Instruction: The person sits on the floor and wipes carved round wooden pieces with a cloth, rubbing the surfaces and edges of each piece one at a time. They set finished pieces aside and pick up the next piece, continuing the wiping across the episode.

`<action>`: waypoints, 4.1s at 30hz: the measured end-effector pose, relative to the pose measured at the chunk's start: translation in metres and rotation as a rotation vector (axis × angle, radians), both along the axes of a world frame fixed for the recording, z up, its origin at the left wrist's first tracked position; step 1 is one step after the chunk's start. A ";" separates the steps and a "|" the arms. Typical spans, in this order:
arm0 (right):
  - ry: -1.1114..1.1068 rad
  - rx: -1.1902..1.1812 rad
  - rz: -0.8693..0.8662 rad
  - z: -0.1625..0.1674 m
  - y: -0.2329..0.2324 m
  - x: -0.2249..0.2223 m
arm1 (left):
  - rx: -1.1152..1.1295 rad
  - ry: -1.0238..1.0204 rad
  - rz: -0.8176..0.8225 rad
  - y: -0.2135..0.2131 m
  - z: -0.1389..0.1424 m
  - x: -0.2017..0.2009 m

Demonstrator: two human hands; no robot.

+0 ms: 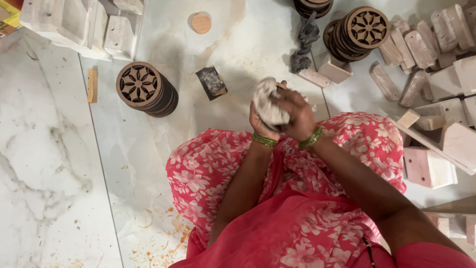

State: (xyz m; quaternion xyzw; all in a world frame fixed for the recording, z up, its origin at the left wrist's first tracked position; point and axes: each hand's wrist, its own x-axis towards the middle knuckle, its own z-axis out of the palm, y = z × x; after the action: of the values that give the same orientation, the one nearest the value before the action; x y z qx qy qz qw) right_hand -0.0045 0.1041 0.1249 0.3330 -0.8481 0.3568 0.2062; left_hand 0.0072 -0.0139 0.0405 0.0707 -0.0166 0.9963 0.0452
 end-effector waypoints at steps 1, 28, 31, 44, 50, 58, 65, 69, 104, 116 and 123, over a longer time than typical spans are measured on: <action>-0.003 -0.007 0.087 0.001 0.001 0.000 | 0.000 -0.006 -0.018 -0.002 -0.002 0.001; -0.103 0.022 -0.182 0.018 0.001 0.004 | -0.058 -0.066 -0.041 0.001 0.017 0.005; -0.285 -0.039 -0.263 0.018 -0.002 0.006 | -0.018 -0.115 -0.085 0.001 0.020 0.007; -0.344 -0.111 -0.348 0.017 -0.013 0.005 | -0.053 0.036 -0.049 0.001 0.020 0.009; 0.115 -0.039 0.078 0.014 -0.019 0.010 | -0.169 -0.070 -0.046 -0.028 0.035 -0.006; -0.353 -0.217 -0.105 0.001 -0.024 0.012 | -0.117 0.094 -0.053 -0.039 0.038 0.008; -0.260 -0.195 -0.083 -0.012 -0.023 0.010 | -0.225 -0.122 0.092 -0.044 0.035 0.003; -0.394 -0.227 -0.150 -0.020 -0.020 -0.002 | -0.202 -0.118 0.163 -0.044 0.036 -0.001; -0.351 -0.313 -0.004 -0.094 -0.001 -0.089 | -0.405 -0.447 -0.175 -0.040 -0.029 -0.042; -0.474 -0.322 -0.180 -0.089 0.015 -0.098 | -1.122 -0.239 -0.242 -0.043 -0.023 -0.046; -0.261 -0.156 0.042 -0.087 0.017 -0.101 | -1.932 0.170 0.176 -0.050 -0.036 -0.049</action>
State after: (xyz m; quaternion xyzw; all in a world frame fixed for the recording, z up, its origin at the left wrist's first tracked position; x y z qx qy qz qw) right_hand -0.1060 0.1206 0.0384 0.2843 -0.8303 0.4662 0.1118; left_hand -0.0417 -0.0637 0.0049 0.0759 0.8167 0.5720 0.0101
